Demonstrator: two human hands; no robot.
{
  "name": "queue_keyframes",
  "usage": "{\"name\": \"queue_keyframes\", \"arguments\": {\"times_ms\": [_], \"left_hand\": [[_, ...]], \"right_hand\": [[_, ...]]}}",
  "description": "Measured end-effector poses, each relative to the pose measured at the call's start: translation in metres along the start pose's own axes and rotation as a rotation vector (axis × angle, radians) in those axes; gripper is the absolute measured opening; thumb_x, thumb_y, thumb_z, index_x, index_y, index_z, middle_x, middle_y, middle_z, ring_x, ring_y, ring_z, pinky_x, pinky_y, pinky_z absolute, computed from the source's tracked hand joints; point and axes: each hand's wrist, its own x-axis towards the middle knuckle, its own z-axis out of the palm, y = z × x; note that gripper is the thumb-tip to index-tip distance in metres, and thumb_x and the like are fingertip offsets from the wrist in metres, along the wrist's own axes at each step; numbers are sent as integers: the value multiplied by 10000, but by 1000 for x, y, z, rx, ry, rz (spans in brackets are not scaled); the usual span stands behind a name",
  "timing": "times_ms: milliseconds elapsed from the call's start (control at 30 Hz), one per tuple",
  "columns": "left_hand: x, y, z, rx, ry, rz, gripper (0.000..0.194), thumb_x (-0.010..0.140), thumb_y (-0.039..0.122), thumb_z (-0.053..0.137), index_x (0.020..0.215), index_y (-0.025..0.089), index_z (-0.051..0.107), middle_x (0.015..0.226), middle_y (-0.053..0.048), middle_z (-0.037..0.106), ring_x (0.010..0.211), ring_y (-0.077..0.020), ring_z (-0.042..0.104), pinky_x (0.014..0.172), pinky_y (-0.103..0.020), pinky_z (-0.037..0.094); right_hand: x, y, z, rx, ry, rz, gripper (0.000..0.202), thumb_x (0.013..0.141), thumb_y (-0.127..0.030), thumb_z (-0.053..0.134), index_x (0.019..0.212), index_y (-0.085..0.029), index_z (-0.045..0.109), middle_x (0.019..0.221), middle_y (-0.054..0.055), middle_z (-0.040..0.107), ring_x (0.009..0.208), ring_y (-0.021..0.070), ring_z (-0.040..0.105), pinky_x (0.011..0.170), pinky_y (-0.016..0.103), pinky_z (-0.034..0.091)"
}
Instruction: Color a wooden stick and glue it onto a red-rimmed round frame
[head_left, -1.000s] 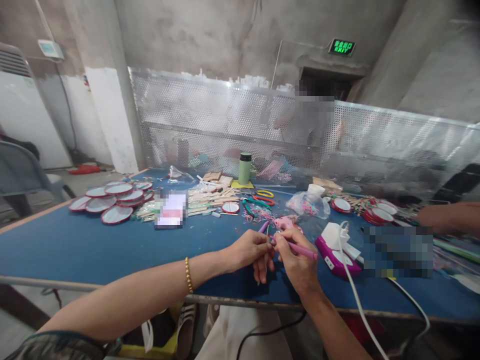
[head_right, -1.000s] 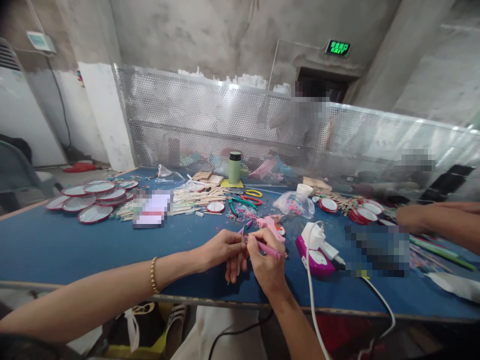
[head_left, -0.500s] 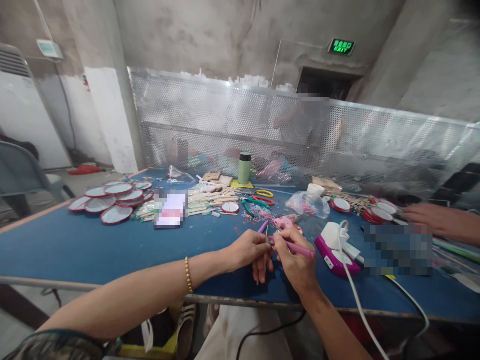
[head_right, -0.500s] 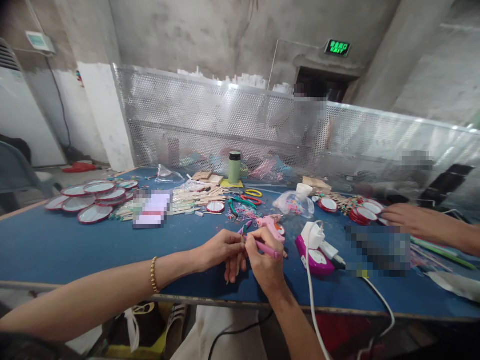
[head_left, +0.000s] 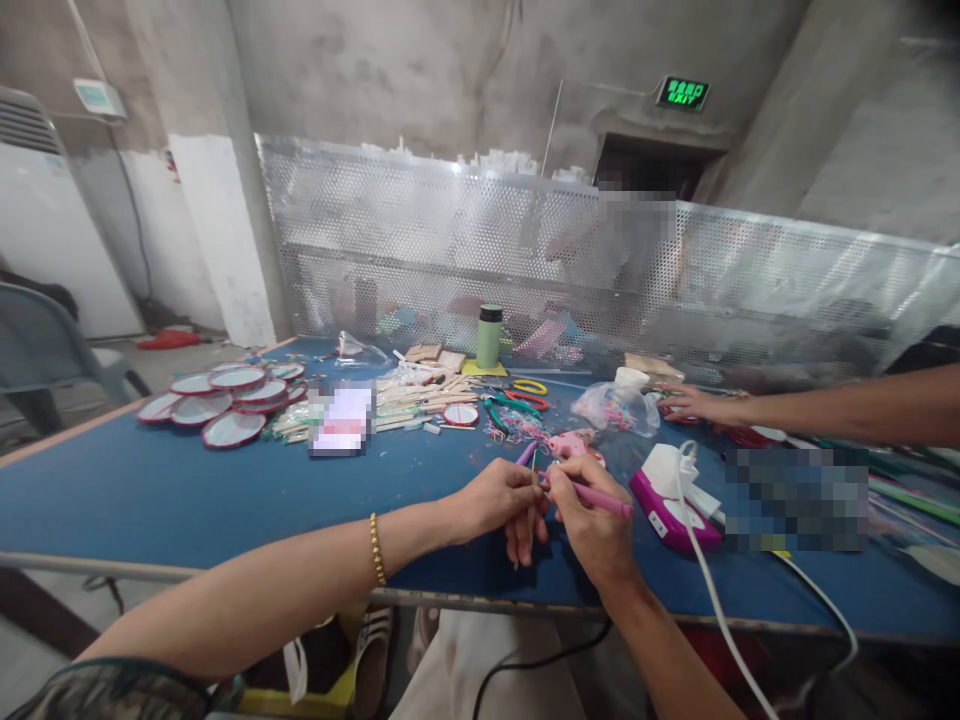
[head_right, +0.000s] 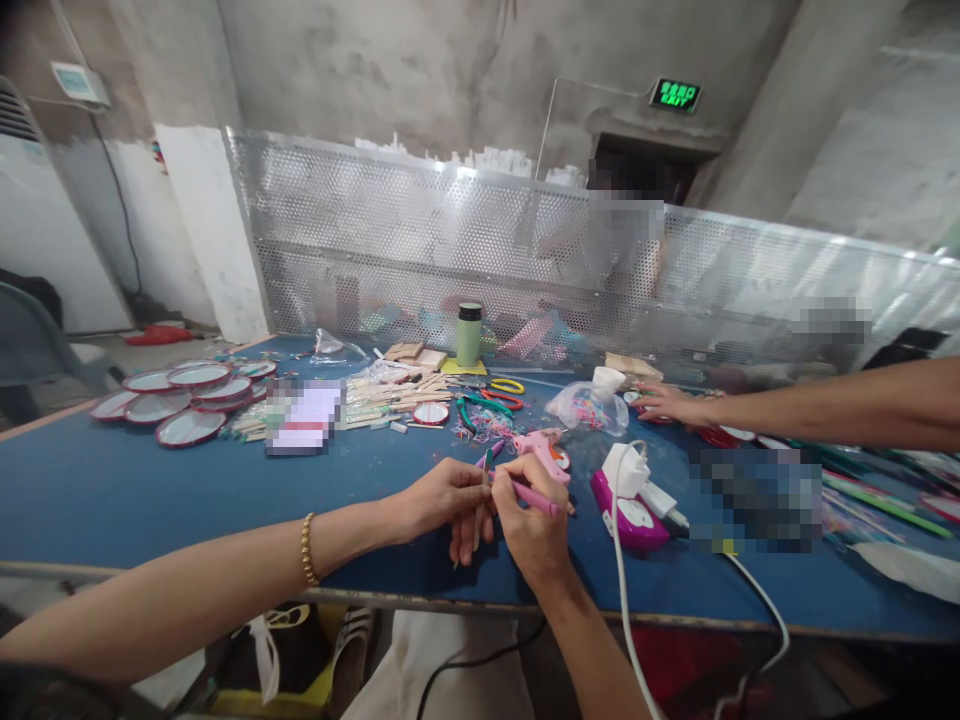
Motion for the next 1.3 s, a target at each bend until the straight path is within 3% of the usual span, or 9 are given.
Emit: {"name": "queue_keyframes", "arguments": {"times_ms": [833, 1300], "left_hand": [[-2, 1, 0, -43, 7, -3, 384, 793, 490, 643, 790, 130, 509, 610, -60, 656, 396, -144, 603, 376, -202, 444], [-2, -1, -1, -27, 7, 4, 389, 787, 498, 638, 782, 128, 516, 620, -64, 660, 401, -163, 615, 380, -250, 498]], "right_hand": [[-1, 5, 2, 1, 57, -9, 205, 835, -251, 546, 638, -208, 585, 565, -22, 598, 517, 133, 556, 521, 256, 440], [0, 4, 1, 9, 22, -14, 224, 839, -266, 558, 621, -213, 563, 545, -26, 573, 521, 136, 551, 519, 257, 434]]}}
